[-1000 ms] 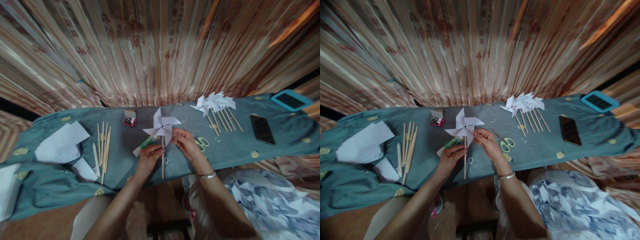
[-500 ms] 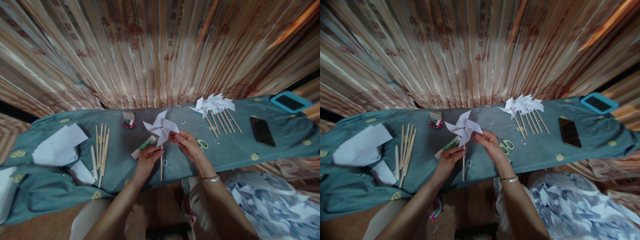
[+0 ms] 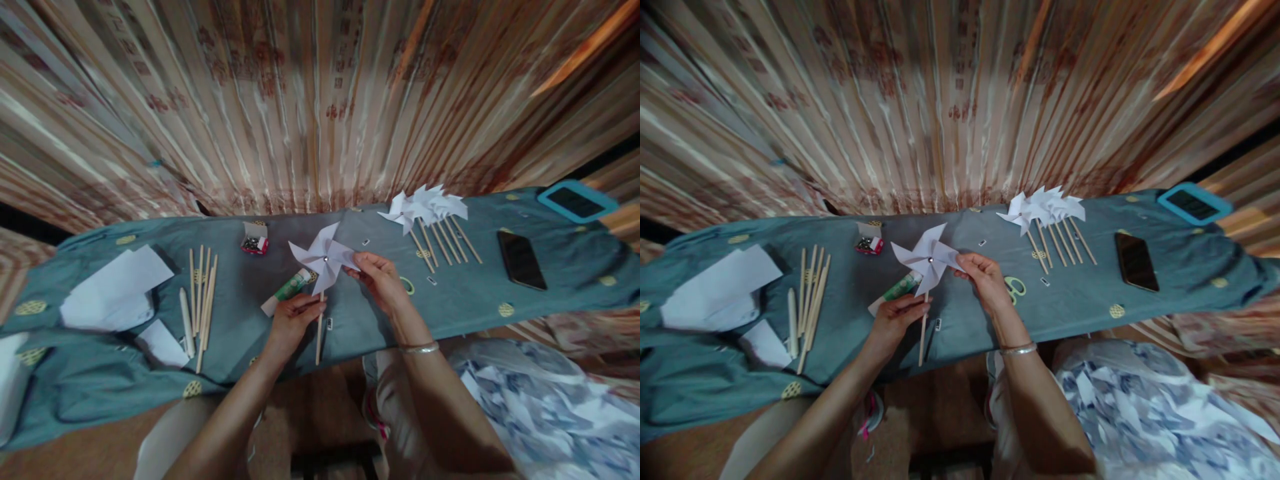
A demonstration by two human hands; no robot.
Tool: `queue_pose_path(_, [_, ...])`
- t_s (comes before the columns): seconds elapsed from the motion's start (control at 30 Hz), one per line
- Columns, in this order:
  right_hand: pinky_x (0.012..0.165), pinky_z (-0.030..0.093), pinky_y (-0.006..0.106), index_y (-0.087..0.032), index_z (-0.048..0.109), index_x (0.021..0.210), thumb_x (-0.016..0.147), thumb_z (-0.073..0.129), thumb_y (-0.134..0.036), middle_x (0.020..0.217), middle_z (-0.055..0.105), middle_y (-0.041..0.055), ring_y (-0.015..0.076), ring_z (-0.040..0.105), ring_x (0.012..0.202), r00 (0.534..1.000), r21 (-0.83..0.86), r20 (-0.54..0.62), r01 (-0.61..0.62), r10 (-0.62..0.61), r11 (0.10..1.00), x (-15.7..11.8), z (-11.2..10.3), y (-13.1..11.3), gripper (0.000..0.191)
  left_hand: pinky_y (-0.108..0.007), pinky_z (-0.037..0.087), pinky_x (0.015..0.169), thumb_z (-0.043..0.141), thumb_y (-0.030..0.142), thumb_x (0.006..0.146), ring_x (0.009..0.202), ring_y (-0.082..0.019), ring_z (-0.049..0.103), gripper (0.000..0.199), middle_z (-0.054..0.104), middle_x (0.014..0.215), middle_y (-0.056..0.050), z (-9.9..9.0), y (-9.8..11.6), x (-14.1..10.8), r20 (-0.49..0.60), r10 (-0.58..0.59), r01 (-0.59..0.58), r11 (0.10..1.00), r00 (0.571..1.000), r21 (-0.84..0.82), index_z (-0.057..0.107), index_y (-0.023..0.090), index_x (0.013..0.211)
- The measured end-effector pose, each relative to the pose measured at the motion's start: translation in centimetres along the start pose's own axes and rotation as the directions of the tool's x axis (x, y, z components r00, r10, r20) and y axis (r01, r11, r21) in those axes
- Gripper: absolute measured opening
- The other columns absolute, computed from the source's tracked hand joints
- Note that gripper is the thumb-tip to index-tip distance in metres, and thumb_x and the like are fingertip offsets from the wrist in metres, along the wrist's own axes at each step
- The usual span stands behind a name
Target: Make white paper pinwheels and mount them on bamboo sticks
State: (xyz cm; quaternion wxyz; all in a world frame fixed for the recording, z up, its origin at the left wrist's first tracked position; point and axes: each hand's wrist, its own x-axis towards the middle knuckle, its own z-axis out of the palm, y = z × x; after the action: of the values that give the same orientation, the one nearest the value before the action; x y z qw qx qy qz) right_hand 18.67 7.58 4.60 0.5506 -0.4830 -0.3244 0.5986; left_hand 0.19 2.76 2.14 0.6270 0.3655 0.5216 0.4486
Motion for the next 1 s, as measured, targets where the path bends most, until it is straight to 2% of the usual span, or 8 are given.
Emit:
queue_pose_path(0.23, [0.062,0.046,0.026,-0.022,0.07,0.063,0.058,0.086,-0.059,0.063,0.068,-0.003,0.0114,0.055,0.059,0.999,0.003,0.027,0.025,-0.025,1.0,0.19,0.13,0.06,0.041,-0.026,0.052,0.063,0.086,0.035,0.056,0.065,-0.015,0.063,0.028,0.074,0.072,-0.005,0.1,-0.03,-0.31,0.058,0.018,-0.02,0.999,0.998,0.04,0.081,0.017,0.077])
queue_pose_path(0.63, [0.053,0.036,0.025,-0.023,0.071,0.059,0.05,0.09,-0.056,0.055,0.063,-0.0037,0.0106,0.047,0.053,0.999,-0.047,0.002,0.034,-0.034,0.998,0.14,0.25,0.16,0.04,-0.027,0.053,0.065,0.084,0.034,0.056,0.067,-0.017,0.065,0.026,0.075,0.076,-0.005,0.1,-0.18,-0.04,0.027,0.044,-0.045,0.998,0.999,0.051,0.081,0.018,0.075])
queue_pose_path(0.83, [0.053,0.038,0.025,-0.022,0.071,0.057,0.051,0.09,-0.054,0.055,0.064,-0.0026,0.0104,0.049,0.053,1.0,-0.056,0.02,-0.014,0.015,0.998,-0.16,0.54,0.04,0.038,-0.026,0.052,0.061,0.082,0.033,0.057,0.064,-0.016,0.064,0.022,0.073,0.071,-0.004,-0.02,0.08,0.04,0.009,0.085,-0.085,0.994,0.996,0.066,0.081,0.019,0.074])
queue_pose_path(1.0, [0.056,0.043,0.026,-0.021,0.073,0.059,0.051,0.089,-0.051,0.057,0.066,-0.002,0.0105,0.051,0.053,0.997,-0.028,0.048,-0.056,0.057,0.998,-0.51,1.03,0.05,0.035,-0.028,0.053,0.063,0.083,0.033,0.056,0.066,-0.017,0.065,0.024,0.074,0.074,-0.005,0.02,0.05,0.19,-0.016,0.06,-0.06,0.997,0.998,0.038,0.081,0.018,0.074])
